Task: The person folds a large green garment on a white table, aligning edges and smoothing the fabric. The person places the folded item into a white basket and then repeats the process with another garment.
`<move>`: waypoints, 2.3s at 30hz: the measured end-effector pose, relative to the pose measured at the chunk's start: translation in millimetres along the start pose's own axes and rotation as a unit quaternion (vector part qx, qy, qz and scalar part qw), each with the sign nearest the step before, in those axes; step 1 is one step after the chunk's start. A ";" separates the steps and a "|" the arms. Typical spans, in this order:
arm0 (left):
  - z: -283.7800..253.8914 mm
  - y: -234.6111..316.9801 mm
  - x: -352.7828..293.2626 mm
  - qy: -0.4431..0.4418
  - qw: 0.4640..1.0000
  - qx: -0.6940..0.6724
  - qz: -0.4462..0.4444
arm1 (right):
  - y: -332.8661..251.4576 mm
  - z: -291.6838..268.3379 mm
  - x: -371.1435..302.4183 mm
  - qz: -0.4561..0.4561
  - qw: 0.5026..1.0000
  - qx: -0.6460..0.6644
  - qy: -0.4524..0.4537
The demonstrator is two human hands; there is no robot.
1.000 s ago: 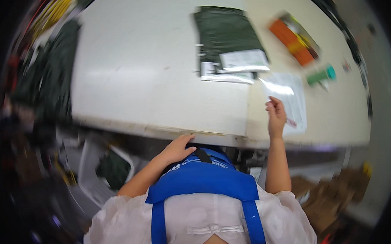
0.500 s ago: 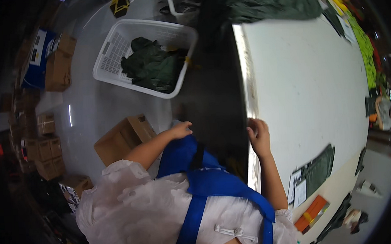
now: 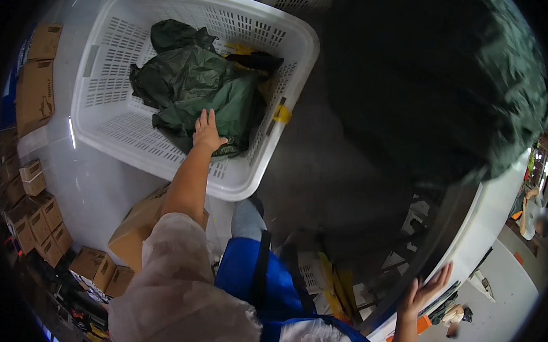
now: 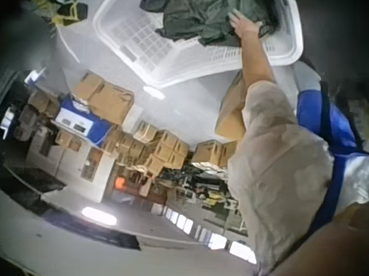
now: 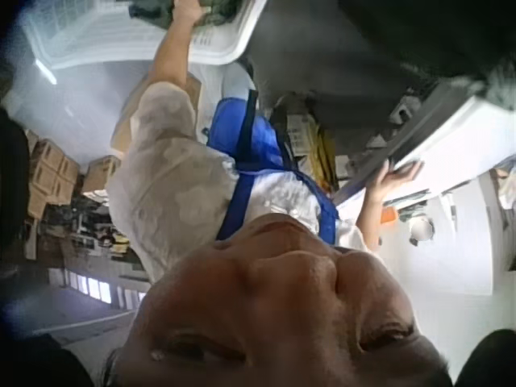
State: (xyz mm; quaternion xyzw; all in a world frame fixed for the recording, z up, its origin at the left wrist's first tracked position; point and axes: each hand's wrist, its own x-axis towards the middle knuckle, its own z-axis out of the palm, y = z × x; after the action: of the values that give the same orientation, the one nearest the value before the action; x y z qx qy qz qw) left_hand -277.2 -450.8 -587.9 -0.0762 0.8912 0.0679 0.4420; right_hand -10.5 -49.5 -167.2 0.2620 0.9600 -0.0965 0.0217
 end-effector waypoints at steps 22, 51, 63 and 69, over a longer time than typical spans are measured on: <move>-244.7 -73.5 -435.9 -0.263 0.591 -0.683 0.339 | -131.0 -5.0 10.3 -0.292 0.938 0.172 -0.068; -249.5 431.3 -699.8 0.105 0.613 -0.244 0.744 | 412.8 -484.5 -62.0 0.232 0.620 0.635 0.398; -48.6 473.3 -627.6 -0.111 0.748 0.185 0.628 | 248.4 -120.8 -142.5 0.398 0.631 0.647 0.159; -236.4 570.9 -650.8 -0.264 0.791 -0.236 0.499 | 284.0 -159.6 -131.0 0.276 0.544 0.733 0.300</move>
State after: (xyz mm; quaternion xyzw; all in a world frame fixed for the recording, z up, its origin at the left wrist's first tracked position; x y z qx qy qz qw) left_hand -184.0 113.0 104.0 0.2975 0.6104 0.5050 0.5328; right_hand 247.9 156.2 -48.0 0.4523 0.3858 -0.6720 -0.4415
